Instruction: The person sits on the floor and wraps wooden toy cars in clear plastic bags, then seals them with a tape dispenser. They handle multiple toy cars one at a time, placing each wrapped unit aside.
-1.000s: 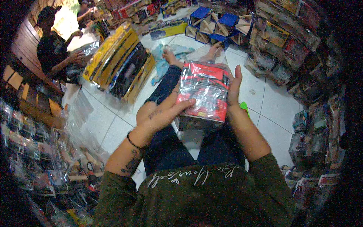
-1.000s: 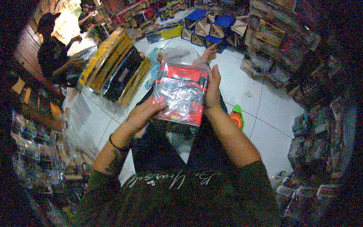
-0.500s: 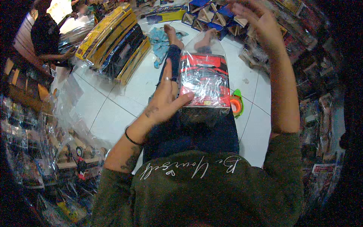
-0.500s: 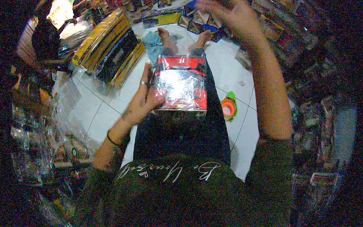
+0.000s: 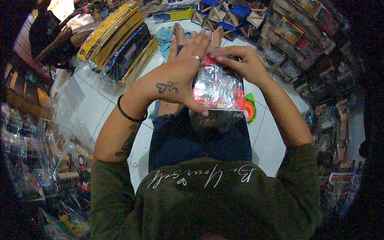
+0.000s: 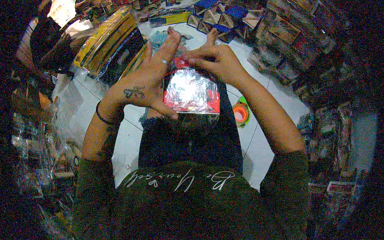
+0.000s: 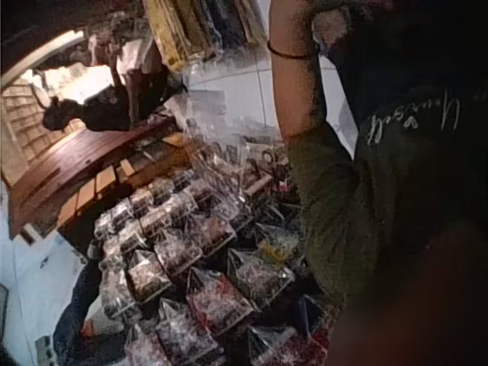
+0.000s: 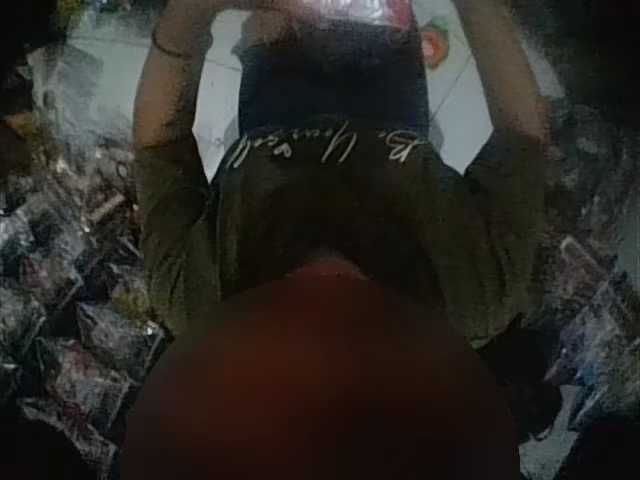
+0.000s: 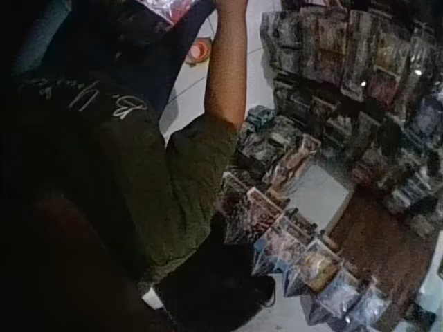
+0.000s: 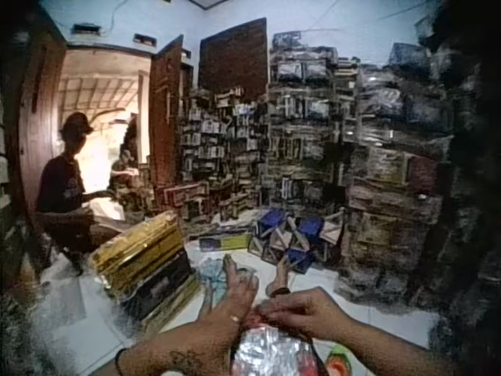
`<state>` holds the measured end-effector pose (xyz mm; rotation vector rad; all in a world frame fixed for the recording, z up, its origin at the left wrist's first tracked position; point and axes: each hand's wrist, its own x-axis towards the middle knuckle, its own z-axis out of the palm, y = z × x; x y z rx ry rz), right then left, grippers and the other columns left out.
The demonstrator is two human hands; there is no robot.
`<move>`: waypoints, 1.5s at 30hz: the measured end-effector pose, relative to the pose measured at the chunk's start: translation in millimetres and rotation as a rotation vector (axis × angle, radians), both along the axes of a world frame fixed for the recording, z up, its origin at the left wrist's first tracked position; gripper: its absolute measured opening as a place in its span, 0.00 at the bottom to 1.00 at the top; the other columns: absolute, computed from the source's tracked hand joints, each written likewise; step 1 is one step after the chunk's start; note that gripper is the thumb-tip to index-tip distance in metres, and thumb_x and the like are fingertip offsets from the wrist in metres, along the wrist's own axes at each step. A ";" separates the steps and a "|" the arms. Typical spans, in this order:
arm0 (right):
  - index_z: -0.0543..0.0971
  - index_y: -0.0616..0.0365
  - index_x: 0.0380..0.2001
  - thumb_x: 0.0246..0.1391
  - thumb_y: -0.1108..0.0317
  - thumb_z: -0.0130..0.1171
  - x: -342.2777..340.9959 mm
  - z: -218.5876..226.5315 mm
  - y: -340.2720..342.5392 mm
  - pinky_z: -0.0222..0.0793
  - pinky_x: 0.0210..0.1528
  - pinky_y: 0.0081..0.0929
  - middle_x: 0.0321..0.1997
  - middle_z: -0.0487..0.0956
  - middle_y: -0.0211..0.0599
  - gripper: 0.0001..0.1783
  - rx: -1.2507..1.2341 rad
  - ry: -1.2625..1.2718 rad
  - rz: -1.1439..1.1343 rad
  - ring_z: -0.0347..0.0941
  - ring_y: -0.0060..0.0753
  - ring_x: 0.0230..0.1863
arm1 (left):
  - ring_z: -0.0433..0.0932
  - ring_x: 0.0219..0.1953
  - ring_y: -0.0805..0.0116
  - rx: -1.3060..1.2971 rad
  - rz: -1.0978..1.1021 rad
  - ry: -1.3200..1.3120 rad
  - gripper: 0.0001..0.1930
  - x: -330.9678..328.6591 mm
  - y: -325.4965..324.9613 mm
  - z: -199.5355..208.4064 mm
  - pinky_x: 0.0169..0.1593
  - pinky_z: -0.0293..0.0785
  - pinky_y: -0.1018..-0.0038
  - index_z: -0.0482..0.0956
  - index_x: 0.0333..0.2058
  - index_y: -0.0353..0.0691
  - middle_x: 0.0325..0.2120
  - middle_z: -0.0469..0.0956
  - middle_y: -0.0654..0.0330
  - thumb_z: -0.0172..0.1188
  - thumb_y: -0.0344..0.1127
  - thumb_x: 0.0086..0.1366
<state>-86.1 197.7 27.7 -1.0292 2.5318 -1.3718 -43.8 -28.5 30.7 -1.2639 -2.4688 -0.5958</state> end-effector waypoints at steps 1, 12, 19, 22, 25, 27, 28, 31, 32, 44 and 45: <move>0.79 0.59 0.40 0.48 0.73 0.58 10.4 -0.1 -2.0 0.68 0.49 0.26 0.43 0.78 0.38 0.13 0.027 0.149 0.000 0.74 0.30 0.46 | 0.37 0.64 0.40 -0.028 0.004 0.001 0.71 2.3 0.0 2.3 0.62 0.20 0.47 0.39 0.60 0.26 0.60 0.42 0.34 0.68 0.66 0.26; 0.74 0.61 0.44 0.52 0.66 0.54 68.0 -51.8 57.9 0.59 0.57 0.33 0.47 0.76 0.44 0.17 -0.257 0.152 -0.030 0.70 0.39 0.51 | 0.54 0.61 0.47 -0.115 0.186 0.060 0.45 58.0 32.2 -20.3 0.64 0.44 0.58 0.56 0.55 0.25 0.55 0.59 0.40 0.63 0.49 0.45; 0.65 0.68 0.50 0.32 0.38 0.63 34.3 -301.4 201.9 0.65 0.51 0.44 0.51 0.69 0.58 0.50 0.856 -0.547 -1.096 0.69 0.53 0.50 | 0.52 0.62 0.48 -0.162 0.398 0.090 0.39 85.7 51.9 -33.2 0.62 0.48 0.57 0.57 0.56 0.28 0.59 0.53 0.44 0.61 0.43 0.49; 0.71 0.72 0.41 0.33 0.39 0.63 39.3 -395.8 230.2 0.70 0.39 0.42 0.39 0.75 0.58 0.44 0.519 -0.502 -1.250 0.73 0.53 0.38 | 0.52 0.62 0.49 -0.240 0.451 0.144 0.37 86.2 56.0 -36.5 0.62 0.49 0.58 0.56 0.56 0.28 0.60 0.53 0.45 0.58 0.42 0.51; 0.72 0.66 0.37 0.37 0.46 0.64 33.1 -401.4 228.5 0.71 0.32 0.40 0.29 0.77 0.45 0.33 -0.008 -0.497 -1.370 0.74 0.45 0.28 | 0.52 0.63 0.50 -0.209 0.445 0.114 0.37 85.1 56.8 -39.1 0.63 0.48 0.58 0.56 0.57 0.29 0.60 0.53 0.45 0.57 0.43 0.52; 0.72 0.63 0.38 0.41 0.48 0.64 21.1 -343.2 219.4 0.71 0.31 0.36 0.29 0.76 0.40 0.30 -0.710 -0.800 -1.125 0.73 0.38 0.28 | 0.52 0.63 0.50 -0.240 0.452 0.139 0.37 84.9 56.1 -40.4 0.63 0.48 0.58 0.56 0.57 0.29 0.60 0.53 0.46 0.56 0.44 0.53; 0.71 0.62 0.39 0.44 0.51 0.62 13.5 -300.2 211.4 0.71 0.31 0.34 0.31 0.76 0.38 0.26 -0.861 -0.844 -0.875 0.73 0.35 0.31 | 0.52 0.63 0.50 -0.257 0.463 0.156 0.37 85.0 55.9 -41.1 0.63 0.48 0.58 0.56 0.57 0.30 0.60 0.53 0.46 0.56 0.44 0.53; 0.70 0.59 0.44 0.50 0.65 0.54 -1.3 -149.7 172.8 0.70 0.42 0.32 0.41 0.75 0.37 0.18 -0.994 -0.569 -0.873 0.72 0.33 0.40 | 0.53 0.62 0.51 -0.257 0.476 0.186 0.36 86.1 56.2 -43.1 0.63 0.48 0.59 0.57 0.57 0.30 0.60 0.54 0.47 0.56 0.45 0.53; 0.69 0.61 0.46 0.48 0.68 0.53 -3.4 -102.5 155.0 0.69 0.48 0.33 0.44 0.73 0.40 0.20 -1.067 -0.548 -0.802 0.72 0.36 0.43 | 0.53 0.62 0.51 -0.261 0.478 0.195 0.36 86.2 56.4 -43.7 0.63 0.48 0.59 0.58 0.56 0.30 0.60 0.55 0.47 0.56 0.45 0.53; 0.78 0.65 0.32 0.44 0.61 0.57 43.8 163.2 -115.4 0.67 0.38 0.37 0.42 0.73 0.50 0.17 0.960 0.230 0.611 0.72 0.42 0.38 | 0.63 0.55 0.49 -0.084 0.416 0.283 0.28 86.1 55.1 -61.6 0.60 0.56 0.60 0.63 0.52 0.26 0.51 0.64 0.42 0.45 0.37 0.53; 0.78 0.65 0.32 0.45 0.60 0.57 44.2 184.9 -145.0 0.68 0.38 0.38 0.42 0.73 0.50 0.17 1.281 -0.053 0.539 0.73 0.42 0.38 | 0.63 0.55 0.49 -0.138 0.440 0.360 0.28 85.5 55.6 -63.2 0.60 0.56 0.60 0.63 0.52 0.26 0.51 0.64 0.42 0.45 0.37 0.53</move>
